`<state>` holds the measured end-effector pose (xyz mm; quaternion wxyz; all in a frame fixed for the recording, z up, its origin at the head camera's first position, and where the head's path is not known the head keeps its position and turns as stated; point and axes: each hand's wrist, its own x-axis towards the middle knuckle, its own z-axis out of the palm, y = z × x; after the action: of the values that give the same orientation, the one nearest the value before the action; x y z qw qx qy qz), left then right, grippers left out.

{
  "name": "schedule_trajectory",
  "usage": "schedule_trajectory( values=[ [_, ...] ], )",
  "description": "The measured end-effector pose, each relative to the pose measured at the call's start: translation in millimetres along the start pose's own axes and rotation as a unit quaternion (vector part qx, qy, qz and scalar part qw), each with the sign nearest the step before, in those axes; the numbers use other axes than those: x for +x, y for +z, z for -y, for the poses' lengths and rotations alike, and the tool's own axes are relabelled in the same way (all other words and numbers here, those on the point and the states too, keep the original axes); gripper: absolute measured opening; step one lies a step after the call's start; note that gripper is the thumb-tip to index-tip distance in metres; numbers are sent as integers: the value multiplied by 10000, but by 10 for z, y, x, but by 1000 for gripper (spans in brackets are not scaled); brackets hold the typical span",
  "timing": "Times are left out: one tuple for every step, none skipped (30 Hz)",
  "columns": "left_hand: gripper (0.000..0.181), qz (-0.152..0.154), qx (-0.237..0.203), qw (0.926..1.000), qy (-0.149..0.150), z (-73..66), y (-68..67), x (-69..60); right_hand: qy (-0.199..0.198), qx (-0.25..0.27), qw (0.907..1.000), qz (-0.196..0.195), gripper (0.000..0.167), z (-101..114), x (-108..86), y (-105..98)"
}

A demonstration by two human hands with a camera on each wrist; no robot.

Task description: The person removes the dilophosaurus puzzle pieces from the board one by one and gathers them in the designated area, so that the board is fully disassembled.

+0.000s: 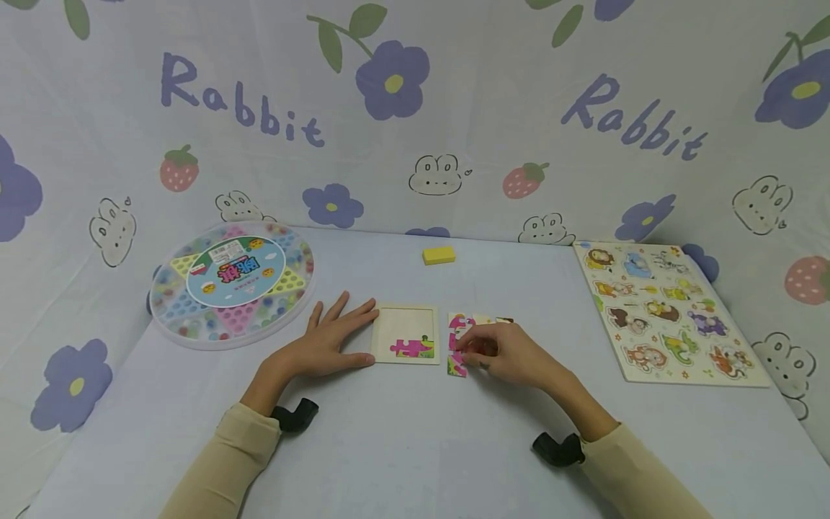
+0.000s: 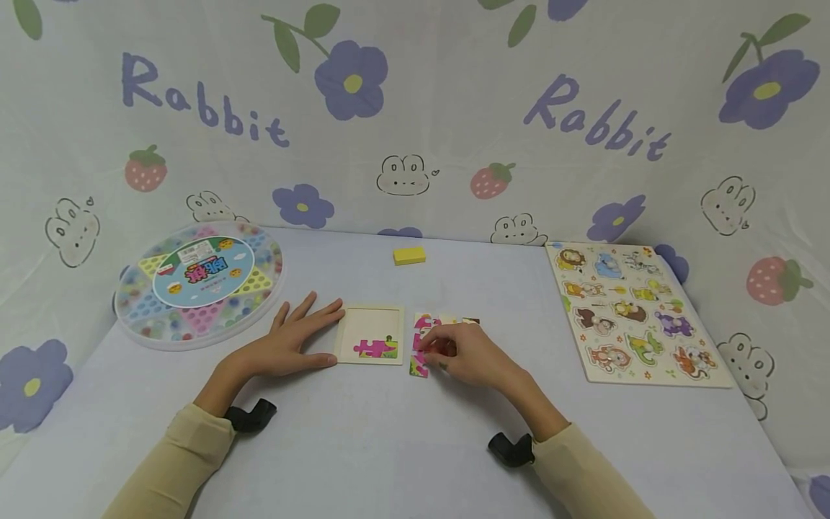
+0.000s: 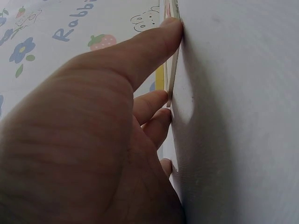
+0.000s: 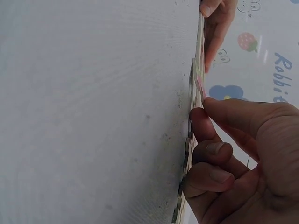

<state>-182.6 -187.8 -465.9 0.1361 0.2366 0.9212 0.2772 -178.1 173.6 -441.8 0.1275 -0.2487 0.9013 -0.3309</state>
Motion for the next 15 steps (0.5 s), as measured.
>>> schedule_trajectory(
  values=[
    [86,3,-2,10000,-2,-2,-1,0,-3,-24,10000,-12,16,1,-1,0],
    [86,5,-4,10000,-4,-4,-2,0,-3,-40,10000,-18,16,3,-1,-1],
    [86,4,-7,10000,-2,-6,-3,0,-3,-65,10000,-27,16,3,-1,0],
    [87,3,-16,10000,-3,-8,-4,0,-1,-86,10000,-38,16,3,-1,1],
    [87,3,-20,10000,-3,-10,-4,-1,9,-94,9999,-40,16,4,-1,1],
    [87,3,-20,10000,1,-12,-4,-1,15,-110,9999,-47,16,4,-2,1],
    [87,4,-21,10000,2,-13,-4,-2,23,-117,9999,-55,16,6,-1,1],
    [87,3,-19,10000,6,-13,-4,-2,15,-131,9999,-64,16,9,2,1],
    [86,1,-20,10000,13,-12,-3,-3,3,-141,9999,-82,15,15,7,0],
    [86,-1,-19,10000,17,-9,-2,-4,-1,-135,9999,-88,15,24,15,-1],
    [86,-5,-16,10000,23,-6,-1,-5,-19,-131,9999,-88,14,37,26,-3],
    [86,2,-1,10000,15,-2,1,-6,-37,-116,9999,-87,13,51,41,-3],
    [87,9,11,10000,7,1,3,-5,-60,-95,9999,-87,12,66,59,-1],
    [87,5,12,10000,14,5,6,-5,-94,-59,9999,-81,12,88,80,1],
    [86,8,13,10000,15,10,10,-5,-143,-20,9999,-67,12,110,104,5]
  ],
)
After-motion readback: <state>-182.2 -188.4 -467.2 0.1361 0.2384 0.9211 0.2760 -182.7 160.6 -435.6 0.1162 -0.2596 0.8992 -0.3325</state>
